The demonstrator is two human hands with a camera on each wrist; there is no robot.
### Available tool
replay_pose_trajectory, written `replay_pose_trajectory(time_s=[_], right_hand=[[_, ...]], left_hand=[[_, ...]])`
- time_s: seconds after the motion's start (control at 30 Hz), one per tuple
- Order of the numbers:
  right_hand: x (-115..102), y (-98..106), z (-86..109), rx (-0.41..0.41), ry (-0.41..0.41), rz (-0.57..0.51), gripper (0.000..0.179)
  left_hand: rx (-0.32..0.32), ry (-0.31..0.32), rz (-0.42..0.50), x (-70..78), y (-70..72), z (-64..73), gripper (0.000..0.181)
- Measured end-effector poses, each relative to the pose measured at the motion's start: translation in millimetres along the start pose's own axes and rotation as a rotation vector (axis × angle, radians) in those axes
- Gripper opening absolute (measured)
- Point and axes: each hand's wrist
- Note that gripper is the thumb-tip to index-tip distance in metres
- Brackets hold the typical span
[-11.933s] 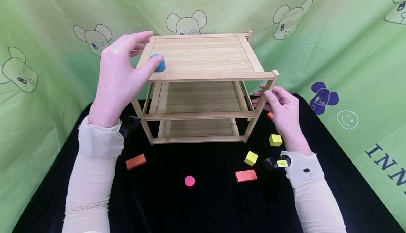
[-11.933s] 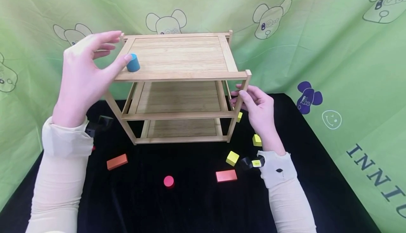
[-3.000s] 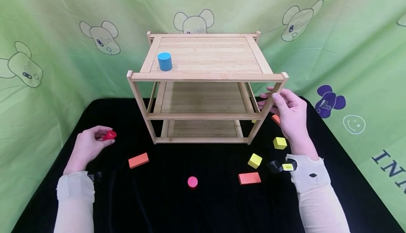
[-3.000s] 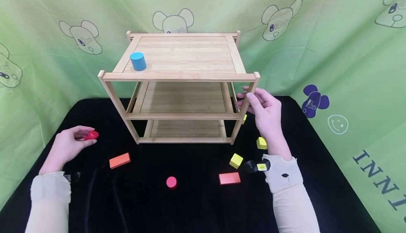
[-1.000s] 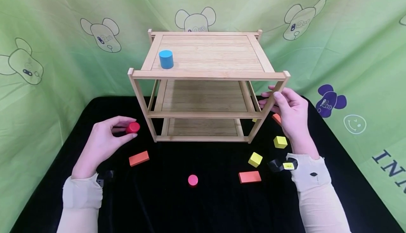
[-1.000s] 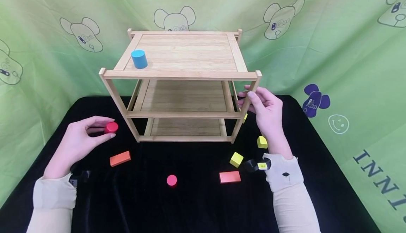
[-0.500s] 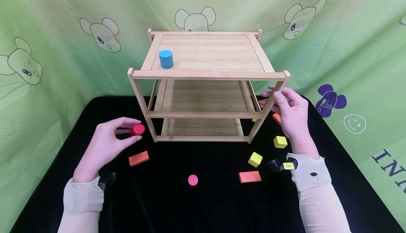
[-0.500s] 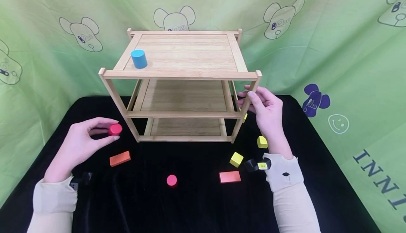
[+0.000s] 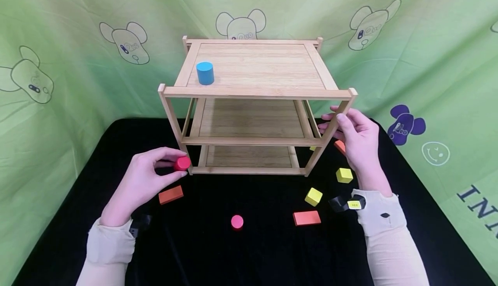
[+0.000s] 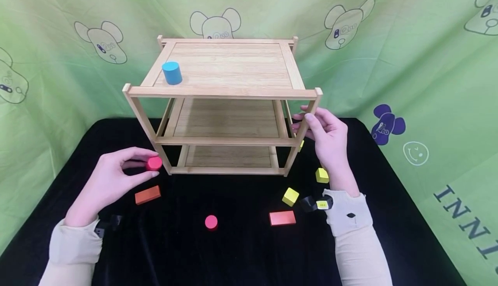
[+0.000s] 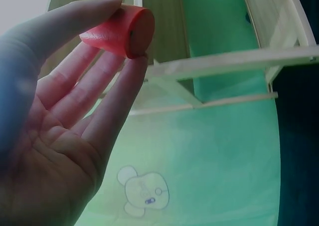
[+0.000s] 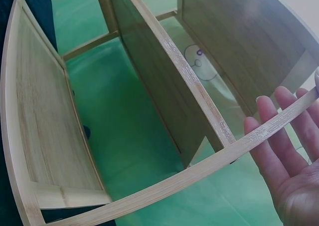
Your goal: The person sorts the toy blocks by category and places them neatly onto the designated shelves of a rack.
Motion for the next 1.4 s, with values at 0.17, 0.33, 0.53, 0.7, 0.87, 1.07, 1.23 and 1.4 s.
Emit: replay_pose_trajectory(time_s=[0.17, 0.33, 0.53, 0.7, 0.87, 1.07, 1.23, 1.4], right_hand=[[0.0, 0.7, -0.2, -0.004, 0.006, -0.004, 0.027], [0.9, 1.0, -0.1, -0.007, 0.007, -0.014, 0.029], [0.3, 1.6, 1.2, -0.002, 0.002, -0.003, 0.030], [-0.1, 2.4, 1.1, -0.007, 0.006, 0.002, 0.028], [0.2, 2.1, -0.1, -0.017, 0.017, -0.006, 0.026], [1.3, 1.2, -0.1, -0.015, 0.020, -0.003, 0.027], [2.1, 1.7, 0.1, 0.001, 0.009, 0.018, 0.026], [2.4, 2.2, -0.9, -0.012, 0.015, 0.008, 0.025]], left_hand=[[-0.025, 0.009, -0.005, 7.0, -6.0, -1.9, 0.039], [-0.042, -0.008, -0.012, 11.1, -11.0, -3.2, 0.041], [-0.051, -0.020, -0.026, 12.0, -14.4, -4.9, 0.038], [-0.063, -0.016, -0.038, 16.2, -13.2, -7.4, 0.037], [-0.072, -0.028, -0.044, 22.2, -11.7, -12.7, 0.038], [-0.077, -0.073, -0.041, 29.4, -11.6, -21.1, 0.038], [-0.086, -0.117, -0.073, 34.5, -11.5, -29.1, 0.038], [-0.076, -0.169, -0.103, 39.0, -11.6, -36.6, 0.038]])
Point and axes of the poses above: each hand's wrist, its own z-axis away from the middle knuckle, its own y-axis out of the back of the hand, x = y × z, and after that the axes turned 13 degrees about -x, right-handed
